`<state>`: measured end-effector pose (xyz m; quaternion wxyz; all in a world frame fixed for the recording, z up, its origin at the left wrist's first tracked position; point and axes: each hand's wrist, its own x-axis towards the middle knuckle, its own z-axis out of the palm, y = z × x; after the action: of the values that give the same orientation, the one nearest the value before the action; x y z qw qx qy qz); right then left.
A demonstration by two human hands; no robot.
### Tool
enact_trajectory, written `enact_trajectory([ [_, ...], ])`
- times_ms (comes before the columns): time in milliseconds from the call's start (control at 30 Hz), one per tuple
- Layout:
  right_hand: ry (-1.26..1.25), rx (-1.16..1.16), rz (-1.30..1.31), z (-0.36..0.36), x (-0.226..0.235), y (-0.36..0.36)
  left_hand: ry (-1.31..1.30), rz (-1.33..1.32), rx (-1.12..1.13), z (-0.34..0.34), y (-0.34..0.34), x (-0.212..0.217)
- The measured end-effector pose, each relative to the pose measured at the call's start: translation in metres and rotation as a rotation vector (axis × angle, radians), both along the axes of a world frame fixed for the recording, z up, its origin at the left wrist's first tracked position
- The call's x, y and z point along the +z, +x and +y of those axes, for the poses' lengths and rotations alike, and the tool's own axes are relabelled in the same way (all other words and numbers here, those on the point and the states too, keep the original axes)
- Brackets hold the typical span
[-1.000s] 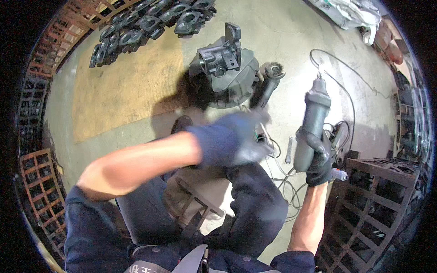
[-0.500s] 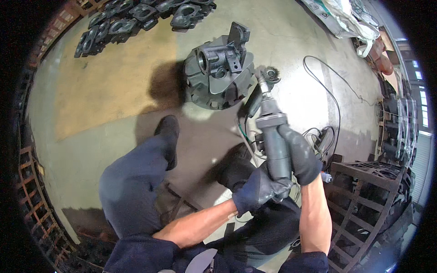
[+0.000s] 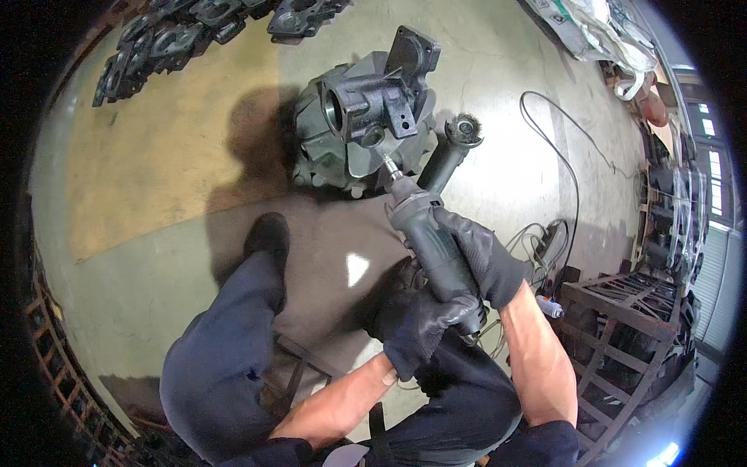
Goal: The person sits on a low stool and uses a handheld rotary tool to grind and deburr a dark metal casting. They rotate the part by hand to access different edges and surfaces, then place the finished part on a cardboard sheet with other similar parts.
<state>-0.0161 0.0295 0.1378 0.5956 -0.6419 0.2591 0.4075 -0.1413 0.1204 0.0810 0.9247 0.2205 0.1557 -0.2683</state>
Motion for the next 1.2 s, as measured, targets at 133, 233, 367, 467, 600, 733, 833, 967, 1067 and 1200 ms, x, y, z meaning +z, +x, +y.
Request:
enact_trajectory([
  [133,-0.036,0.059,-0.092,0.005,0.000,0.009,-0.057,0.056,0.025,0.002,0.011,0.004],
  [233,0.008,0.129,-0.091,-0.004,-0.011,0.020,-0.157,0.076,0.080,-0.002,0.016,0.001],
  [367,0.019,0.086,-0.030,0.008,-0.006,0.029,-0.035,0.083,0.072,0.006,0.028,0.011],
  [467,-0.009,0.030,-0.012,0.019,0.002,0.035,-0.163,0.108,0.096,0.006,0.032,0.008],
  [600,0.012,0.030,-0.085,0.025,-0.001,0.038,-0.272,0.123,0.086,-0.003,0.036,-0.006],
  [733,-0.081,0.114,-0.131,0.017,-0.011,0.044,-0.182,0.121,0.095,0.016,0.047,0.014],
  [833,-0.078,0.149,-0.185,0.024,-0.006,0.045,-0.230,0.111,0.130,0.022,0.048,0.021],
  [967,-0.052,0.285,-0.298,0.009,-0.013,0.045,-0.164,0.141,0.102,0.020,0.051,0.023],
  [1067,-0.124,0.418,-0.378,0.007,-0.017,0.048,-0.135,0.166,0.050,0.018,0.051,0.021],
  [1200,0.022,0.075,-0.036,0.023,-0.007,0.051,-0.203,0.128,0.116,0.021,0.049,0.024],
])
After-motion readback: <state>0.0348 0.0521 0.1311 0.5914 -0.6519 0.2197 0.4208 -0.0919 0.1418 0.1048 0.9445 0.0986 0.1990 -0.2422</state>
